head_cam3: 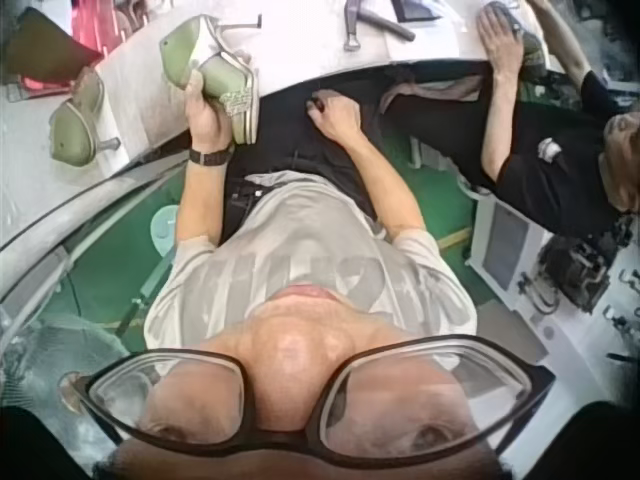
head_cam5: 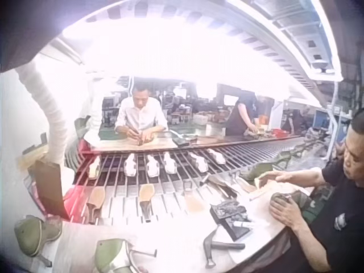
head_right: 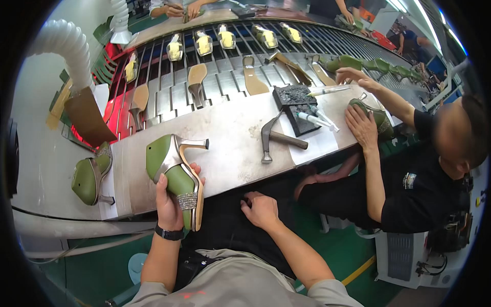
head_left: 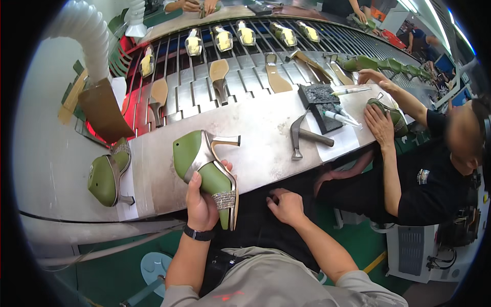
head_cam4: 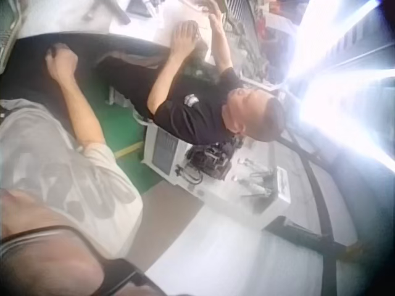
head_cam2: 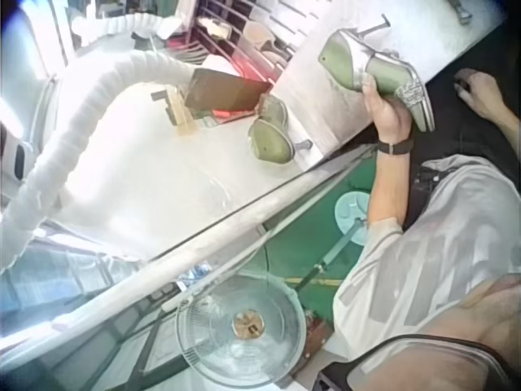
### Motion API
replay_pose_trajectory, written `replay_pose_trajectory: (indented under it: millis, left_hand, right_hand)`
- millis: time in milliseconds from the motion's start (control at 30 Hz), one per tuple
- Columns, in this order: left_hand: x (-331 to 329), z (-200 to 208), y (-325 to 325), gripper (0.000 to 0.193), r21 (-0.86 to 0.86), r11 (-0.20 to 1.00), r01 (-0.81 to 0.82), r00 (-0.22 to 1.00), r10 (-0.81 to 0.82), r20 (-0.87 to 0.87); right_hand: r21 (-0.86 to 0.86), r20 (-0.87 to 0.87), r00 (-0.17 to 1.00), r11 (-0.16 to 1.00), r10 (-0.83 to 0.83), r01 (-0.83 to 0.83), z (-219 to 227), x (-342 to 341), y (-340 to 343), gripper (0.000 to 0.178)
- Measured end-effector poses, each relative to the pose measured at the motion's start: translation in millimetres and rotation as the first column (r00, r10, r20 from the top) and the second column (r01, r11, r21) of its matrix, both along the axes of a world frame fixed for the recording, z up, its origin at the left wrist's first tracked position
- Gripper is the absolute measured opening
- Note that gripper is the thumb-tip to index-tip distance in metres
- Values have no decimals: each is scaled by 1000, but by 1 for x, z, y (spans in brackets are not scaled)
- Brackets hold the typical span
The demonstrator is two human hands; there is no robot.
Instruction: The person applies adhesive into a high-heeled shoe using a syringe, taps the edges with a hammer, and presses a sole onto the bottom before hammering it into place.
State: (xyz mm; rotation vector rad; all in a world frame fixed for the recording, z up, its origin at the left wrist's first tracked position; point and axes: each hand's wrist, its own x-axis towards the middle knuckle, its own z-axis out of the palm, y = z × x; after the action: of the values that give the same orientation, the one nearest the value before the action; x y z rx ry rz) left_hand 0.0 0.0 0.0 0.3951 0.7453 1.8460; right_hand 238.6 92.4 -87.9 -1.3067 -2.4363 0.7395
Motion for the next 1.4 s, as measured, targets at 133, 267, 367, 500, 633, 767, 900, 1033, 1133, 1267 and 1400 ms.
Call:
replay_pose_trajectory:
  millis: [133, 267, 367, 500, 633, 767, 900, 1033, 1133, 1267, 1400]
  left_hand:
    - [-3, 1, 2, 71, 7, 1000, 15, 1000, -15, 0]
    - [-1, 8, 3, 72, -5, 1000, 23, 1000, -23, -6]
    - [-3, 10, 3, 72, -10, 999, 32, 999, -32, -7]
    - [-2, 11, 0, 73, -41, 999, 33, 999, -33, -5]
    - [-1, 11, 0, 74, -55, 997, 56, 998, -58, -35]
    - [-4, 9, 3, 77, -69, 996, 63, 997, -66, -28]
    - [-7, 12, -1, 76, -85, 996, 36, 999, -38, -27]
    - [-5, 16, 0, 77, -93, 995, 30, 997, -36, -61]
    - [4, 24, -4, 74, -135, 991, -13, 1000, 10, -24]
    - [30, 32, -17, 77, -193, 981, 31, 999, -34, -14]
    - [53, 24, -51, 77, -313, 949, 30, 999, -34, -8]
  right_hand:
    - [0, 8, 1000, 1000, 23, -23, -1, -1, 3, 30]
    - [-3, 8, 1000, 1000, 26, -26, 3, -1, 8, 29]
    - [-12, 6, 1000, 1000, 12, -12, 2, -1, 11, 29]
    - [0, -10, 1000, 1000, 13, -13, -3, 2, 12, 29]
    - [-5, -30, 999, 1000, 14, -14, -8, 4, 11, 29]
    - [-30, -47, 998, 998, 46, -47, -1, 4, 13, 30]
    - [-365, -498, 837, 930, -227, 34, 34, 21, 14, 18]
    - [-394, -770, 477, 904, -424, 168, 111, 62, 66, 31]
    - [-551, -820, 302, 813, -486, -188, 141, 76, 128, 57]
    - [-599, -795, 428, 664, -429, -448, 157, 87, 184, 57]
    - [-472, -819, 511, 813, -261, -340, 182, 60, 101, 58]
